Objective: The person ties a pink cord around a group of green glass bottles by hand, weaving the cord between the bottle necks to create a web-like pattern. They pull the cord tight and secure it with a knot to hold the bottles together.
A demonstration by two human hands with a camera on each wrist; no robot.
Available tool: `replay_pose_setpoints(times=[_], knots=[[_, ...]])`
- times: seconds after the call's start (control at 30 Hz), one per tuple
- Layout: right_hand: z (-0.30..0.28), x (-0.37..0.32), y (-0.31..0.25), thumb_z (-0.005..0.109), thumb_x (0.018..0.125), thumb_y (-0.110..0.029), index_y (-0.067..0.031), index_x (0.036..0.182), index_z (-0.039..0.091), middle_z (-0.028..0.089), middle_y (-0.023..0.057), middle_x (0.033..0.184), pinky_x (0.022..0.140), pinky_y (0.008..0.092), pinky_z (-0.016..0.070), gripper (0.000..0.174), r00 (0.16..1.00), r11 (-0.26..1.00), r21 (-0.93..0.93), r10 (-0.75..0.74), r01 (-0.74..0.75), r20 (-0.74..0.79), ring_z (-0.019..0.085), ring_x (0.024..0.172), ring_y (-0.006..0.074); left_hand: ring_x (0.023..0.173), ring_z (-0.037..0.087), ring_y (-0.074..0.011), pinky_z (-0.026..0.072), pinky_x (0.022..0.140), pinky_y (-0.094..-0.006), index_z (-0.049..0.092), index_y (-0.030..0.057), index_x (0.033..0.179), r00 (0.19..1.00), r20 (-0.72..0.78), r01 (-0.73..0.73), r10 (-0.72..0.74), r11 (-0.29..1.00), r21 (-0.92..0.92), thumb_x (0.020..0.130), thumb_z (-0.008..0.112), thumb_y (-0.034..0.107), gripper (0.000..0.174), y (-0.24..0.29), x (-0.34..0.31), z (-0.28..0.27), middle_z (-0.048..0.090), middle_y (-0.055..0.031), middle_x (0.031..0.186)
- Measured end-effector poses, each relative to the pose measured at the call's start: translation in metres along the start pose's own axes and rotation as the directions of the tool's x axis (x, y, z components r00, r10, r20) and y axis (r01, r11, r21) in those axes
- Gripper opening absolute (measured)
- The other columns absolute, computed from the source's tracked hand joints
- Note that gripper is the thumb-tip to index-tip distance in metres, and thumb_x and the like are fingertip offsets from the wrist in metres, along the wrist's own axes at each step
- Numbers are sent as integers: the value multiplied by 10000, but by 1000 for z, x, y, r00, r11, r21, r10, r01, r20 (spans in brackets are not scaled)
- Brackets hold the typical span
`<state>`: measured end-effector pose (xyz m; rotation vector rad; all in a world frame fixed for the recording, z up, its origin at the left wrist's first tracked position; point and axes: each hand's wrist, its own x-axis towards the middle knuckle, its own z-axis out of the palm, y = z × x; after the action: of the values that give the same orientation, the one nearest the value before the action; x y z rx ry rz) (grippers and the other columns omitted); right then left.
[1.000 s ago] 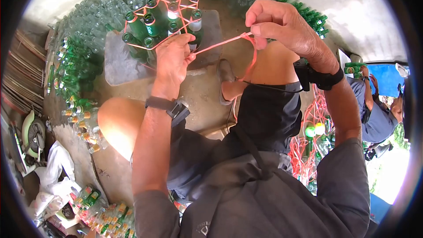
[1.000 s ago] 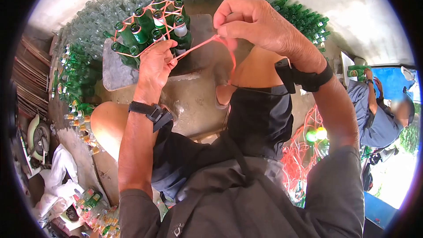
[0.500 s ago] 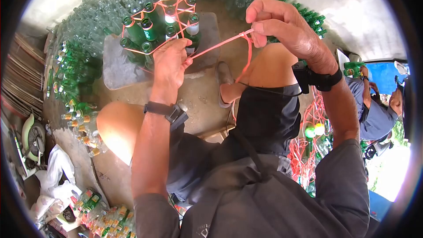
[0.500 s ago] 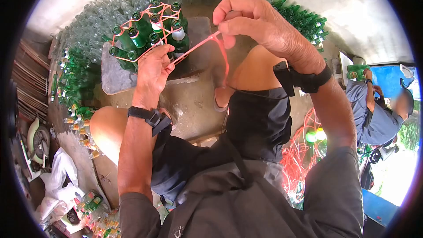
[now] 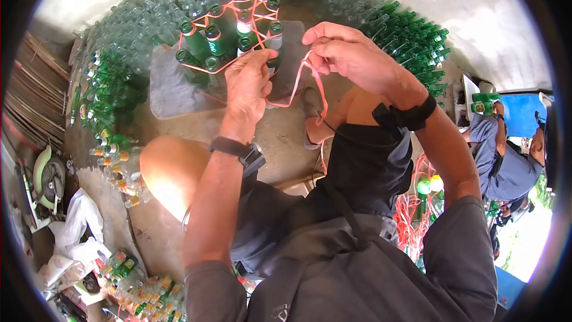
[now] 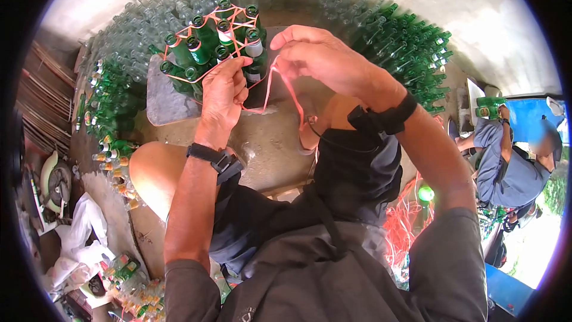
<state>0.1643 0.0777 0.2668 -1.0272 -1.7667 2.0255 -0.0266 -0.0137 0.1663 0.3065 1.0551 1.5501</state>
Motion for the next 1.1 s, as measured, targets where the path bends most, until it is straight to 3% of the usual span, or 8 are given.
replay_pose_setpoints(times=[0.4, 0.47, 0.57, 0.7, 0.77, 0.87, 1.0, 1.1], knots=[[10, 42, 36, 558, 1057, -108, -11, 1258, 583, 672, 46, 1000, 916, 301, 528, 225, 995, 992, 77, -96, 97, -22, 650, 983, 123, 480, 280, -20, 220, 447, -236, 768, 37, 965, 1000, -27, 13, -10, 994, 105, 944, 714, 134, 112, 1, -9, 8, 402, 105, 595], [7, 45, 43, 584, 1027, -147, 28, 1277, 594, 694, 97, 1062, 901, 297, 551, 305, 992, 989, 79, -125, 127, -33, 670, 969, 151, 480, 323, -14, 222, 426, -229, 774, 29, 965, 1000, 0, -12, 12, 992, 122, 916, 753, 155, 138, 0, -8, 7, 507, 85, 637], [8, 46, 49, 590, 1027, -148, 39, 1275, 586, 694, 106, 1049, 897, 301, 556, 310, 988, 983, 114, -140, 146, -65, 672, 963, 160, 472, 329, -12, 226, 423, -224, 780, 18, 1002, 1000, 17, -5, 2, 992, 126, 897, 769, 120, 146, 0, -7, 4, 546, 80, 654], [9, 45, 48, 560, 1057, -110, -5, 1259, 589, 669, 59, 1029, 927, 314, 536, 230, 992, 984, 125, -120, 124, -36, 650, 983, 133, 473, 350, -5, 232, 415, -220, 779, 9, 1005, 999, 18, -49, 47, 984, 172, 891, 772, 81, 135, -4, -4, 3, 589, 70, 681], [11, 45, 49, 577, 1028, -129, 55, 1263, 583, 701, 141, 1089, 903, 316, 570, 298, 991, 987, 96, -128, 131, -39, 686, 984, 186, 506, 411, -8, 298, 432, -202, 757, -4, 1040, 999, 24, -33, 29, 988, 152, 917, 779, 51, 137, -4, -4, 0, 633, 56, 738], [14, 39, 44, 564, 1023, -110, 70, 1265, 580, 702, 150, 1099, 943, 340, 581, 302, 995, 989, 118, -78, 84, -57, 693, 1009, 201, 456, 364, 3, 228, 393, -218, 773, 0, 983, 998, -2, -59, 60, 987, 152, 899, 767, 59, 102, -9, -2, 0, 604, 61, 681], [11, 37, 57, 552, 1013, -80, 88, 1221, 608, 705, 149, 1087, 960, 366, 598, 273, 991, 980, 161, -100, 114, -92, 701, 1012, 213, 451, 370, 0, 224, 389, -219, 768, -4, 973, 997, 1, -82, 83, 983, 161, 900, 757, 51, 92, -11, -2, 1, 609, 54, 674], [12, 37, 63, 545, 1009, -55, 96, 1169, 642, 709, 149, 1085, 924, 379, 625, 241, 992, 992, 82, -89, 96, -90, 710, 999, 212, 455, 384, -2, 238, 394, -220, 766, -10, 972, 995, 5, -96, 97, 973, 209, 902, 741, 42, 91, -12, -1, 0, 620, 45, 683]])
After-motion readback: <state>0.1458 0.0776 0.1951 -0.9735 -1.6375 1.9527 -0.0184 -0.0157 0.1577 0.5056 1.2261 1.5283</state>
